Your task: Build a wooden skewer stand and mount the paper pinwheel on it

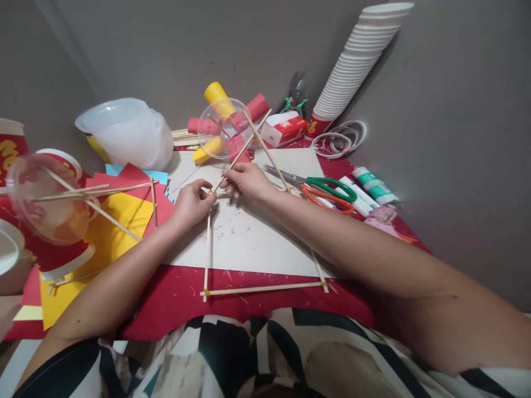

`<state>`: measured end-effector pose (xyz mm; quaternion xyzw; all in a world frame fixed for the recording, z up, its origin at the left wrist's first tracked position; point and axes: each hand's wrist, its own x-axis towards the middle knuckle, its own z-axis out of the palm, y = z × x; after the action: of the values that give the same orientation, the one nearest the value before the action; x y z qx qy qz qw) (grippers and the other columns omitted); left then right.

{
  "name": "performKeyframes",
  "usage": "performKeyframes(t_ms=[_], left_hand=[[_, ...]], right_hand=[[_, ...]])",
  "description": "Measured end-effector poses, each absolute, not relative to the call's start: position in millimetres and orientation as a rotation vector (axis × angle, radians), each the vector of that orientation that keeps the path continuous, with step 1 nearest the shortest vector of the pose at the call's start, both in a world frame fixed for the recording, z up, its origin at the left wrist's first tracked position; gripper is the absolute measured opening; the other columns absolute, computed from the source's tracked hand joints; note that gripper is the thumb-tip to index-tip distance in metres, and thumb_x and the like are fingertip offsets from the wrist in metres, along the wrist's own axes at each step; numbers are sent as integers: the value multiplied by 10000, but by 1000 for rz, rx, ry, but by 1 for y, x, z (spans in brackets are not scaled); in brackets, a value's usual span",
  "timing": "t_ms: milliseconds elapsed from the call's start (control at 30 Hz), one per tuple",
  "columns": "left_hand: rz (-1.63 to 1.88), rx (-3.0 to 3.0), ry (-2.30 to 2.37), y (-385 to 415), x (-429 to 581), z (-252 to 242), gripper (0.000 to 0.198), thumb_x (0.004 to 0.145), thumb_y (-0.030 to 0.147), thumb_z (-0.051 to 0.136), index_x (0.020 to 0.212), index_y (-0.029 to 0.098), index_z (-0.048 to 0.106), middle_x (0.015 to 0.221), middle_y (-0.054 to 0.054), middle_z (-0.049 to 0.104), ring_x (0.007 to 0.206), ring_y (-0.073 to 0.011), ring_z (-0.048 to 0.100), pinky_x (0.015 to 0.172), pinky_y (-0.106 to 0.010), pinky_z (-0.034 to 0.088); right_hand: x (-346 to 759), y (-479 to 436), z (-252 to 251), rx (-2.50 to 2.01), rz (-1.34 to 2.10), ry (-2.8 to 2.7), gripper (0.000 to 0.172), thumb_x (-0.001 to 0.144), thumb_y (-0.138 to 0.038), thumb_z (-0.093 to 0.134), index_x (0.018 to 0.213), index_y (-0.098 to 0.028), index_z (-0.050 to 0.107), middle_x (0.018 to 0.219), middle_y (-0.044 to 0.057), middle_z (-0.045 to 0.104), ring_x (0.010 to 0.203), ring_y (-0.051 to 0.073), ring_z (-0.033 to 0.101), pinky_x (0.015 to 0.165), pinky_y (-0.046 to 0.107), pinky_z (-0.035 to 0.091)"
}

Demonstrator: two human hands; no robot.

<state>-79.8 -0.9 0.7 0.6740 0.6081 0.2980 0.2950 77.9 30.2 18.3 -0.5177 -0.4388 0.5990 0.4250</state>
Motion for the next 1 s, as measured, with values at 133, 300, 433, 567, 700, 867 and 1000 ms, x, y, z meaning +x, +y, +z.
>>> performKeyframes(t_ms=[133, 300, 433, 567, 700, 867, 1000], left_hand=[[903, 1375, 1432, -7, -77, 14, 475, 764, 99, 588, 1235, 139, 546, 634, 26, 672, 479, -114, 594, 506, -210, 427], [924, 1025, 1334, -6, -78, 21, 642, 753, 30, 614, 1370, 83, 445, 731, -42, 736, 548, -139, 679, 558, -237, 520], [888, 955, 1302, -4, -80, 19, 520, 775, 18, 624, 1280, 77, 511, 733, -63, 741, 545, -145, 687, 564, -251, 547], [832, 1015, 1350, -4, -78, 16, 438, 778, 15, 636, 1203, 86, 555, 677, -43, 719, 515, -146, 672, 543, -246, 542], [827, 1053, 1373, -4, -77, 12, 445, 763, 24, 664, 1191, 96, 562, 684, -35, 712, 521, -144, 675, 527, -232, 530], [827, 986, 1369, -2, -77, 14, 346, 802, 58, 612, 1141, 102, 564, 754, -59, 727, 526, -140, 677, 553, -257, 549], [745, 1117, 1462, -2, -78, 17, 308, 862, 125, 591, 1169, 117, 587, 680, -42, 707, 523, -140, 657, 553, -249, 523]], right_hand=[[83, 20, 24, -1248, 1388, -1153, 241, 962, -68, 555, 735, -151, 545, 594, -28, 662, 371, 53, 541, 312, 152, 352], [84, 11, 16, -1187, 1304, -1258, 185, 923, -53, 571, 764, -147, 587, 646, -29, 678, 387, 57, 563, 318, 147, 369], [83, 8, 9, -1160, 1272, -1315, 191, 895, -31, 559, 749, -154, 573, 661, -30, 674, 395, 51, 568, 330, 132, 358], [84, 8, 4, -1122, 1218, -1386, 180, 861, -27, 567, 737, -156, 579, 649, -32, 658, 402, 54, 559, 374, 143, 403], [86, 8, -2, -1118, 1155, -1504, 168, 847, -41, 571, 732, -160, 594, 615, -36, 628, 440, 71, 566, 411, 162, 433], [90, 2, 1, -1162, 1123, -1563, 147, 861, -91, 581, 743, -173, 609, 621, -23, 626, 479, 86, 587, 426, 172, 440], [89, 0, 5, -1180, 1162, -1547, 170, 876, -94, 568, 738, -186, 606, 619, -23, 622, 480, 91, 586, 420, 179, 452]])
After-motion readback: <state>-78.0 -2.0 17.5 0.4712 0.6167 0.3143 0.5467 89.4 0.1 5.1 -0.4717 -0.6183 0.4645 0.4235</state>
